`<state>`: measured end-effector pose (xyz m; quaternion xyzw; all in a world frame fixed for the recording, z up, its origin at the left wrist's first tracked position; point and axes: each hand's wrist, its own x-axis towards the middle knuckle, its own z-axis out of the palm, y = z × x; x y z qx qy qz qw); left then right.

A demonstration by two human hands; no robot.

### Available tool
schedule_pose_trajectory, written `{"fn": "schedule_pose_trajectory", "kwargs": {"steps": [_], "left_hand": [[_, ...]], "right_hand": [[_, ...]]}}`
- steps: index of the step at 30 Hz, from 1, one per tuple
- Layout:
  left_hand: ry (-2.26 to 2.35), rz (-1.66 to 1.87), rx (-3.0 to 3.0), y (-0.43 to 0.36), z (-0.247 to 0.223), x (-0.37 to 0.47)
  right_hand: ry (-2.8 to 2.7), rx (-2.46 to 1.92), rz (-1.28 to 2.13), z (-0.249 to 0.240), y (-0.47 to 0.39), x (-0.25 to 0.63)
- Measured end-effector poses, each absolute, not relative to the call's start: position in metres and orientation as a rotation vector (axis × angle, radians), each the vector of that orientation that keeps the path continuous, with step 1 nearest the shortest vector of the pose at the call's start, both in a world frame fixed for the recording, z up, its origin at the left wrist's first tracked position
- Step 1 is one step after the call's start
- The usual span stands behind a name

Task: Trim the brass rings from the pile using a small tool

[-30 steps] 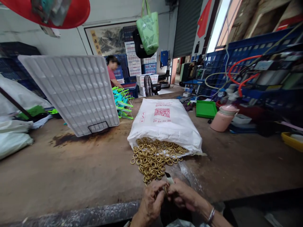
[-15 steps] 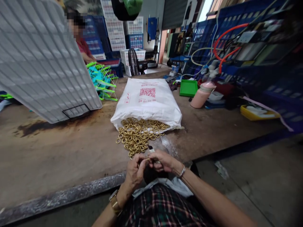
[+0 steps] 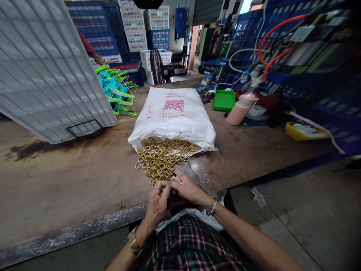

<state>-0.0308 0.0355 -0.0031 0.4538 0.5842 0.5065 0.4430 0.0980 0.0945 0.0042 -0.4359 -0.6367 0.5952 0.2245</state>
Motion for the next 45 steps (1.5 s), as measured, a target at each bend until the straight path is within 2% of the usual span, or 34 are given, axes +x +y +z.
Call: {"fn": "schedule_pose_trajectory", "kwargs": {"steps": [11,20,24,45], "left_hand": [[1.229,1.063,0.765,0.034,-0.007,-0.032],[1.238,1.133,0.688,0.033,-0.008,-0.031],[1.242,1.146,0.696,0.033,-0.004,-0.031],[1.319,1.138,0.773,0.030,-0.003,-0.032]], "right_hand": [[-1.777,-1.182,1.619,-0.001,0.096,0.098],[-2.353,-1.240,0.967,-0.002,0.087,0.105],[-2.495,-1.303,0.779,-0.004,0.084,0.103],[-2.623,-1.391,0.602,-0.003,0.079,0.099]]}}
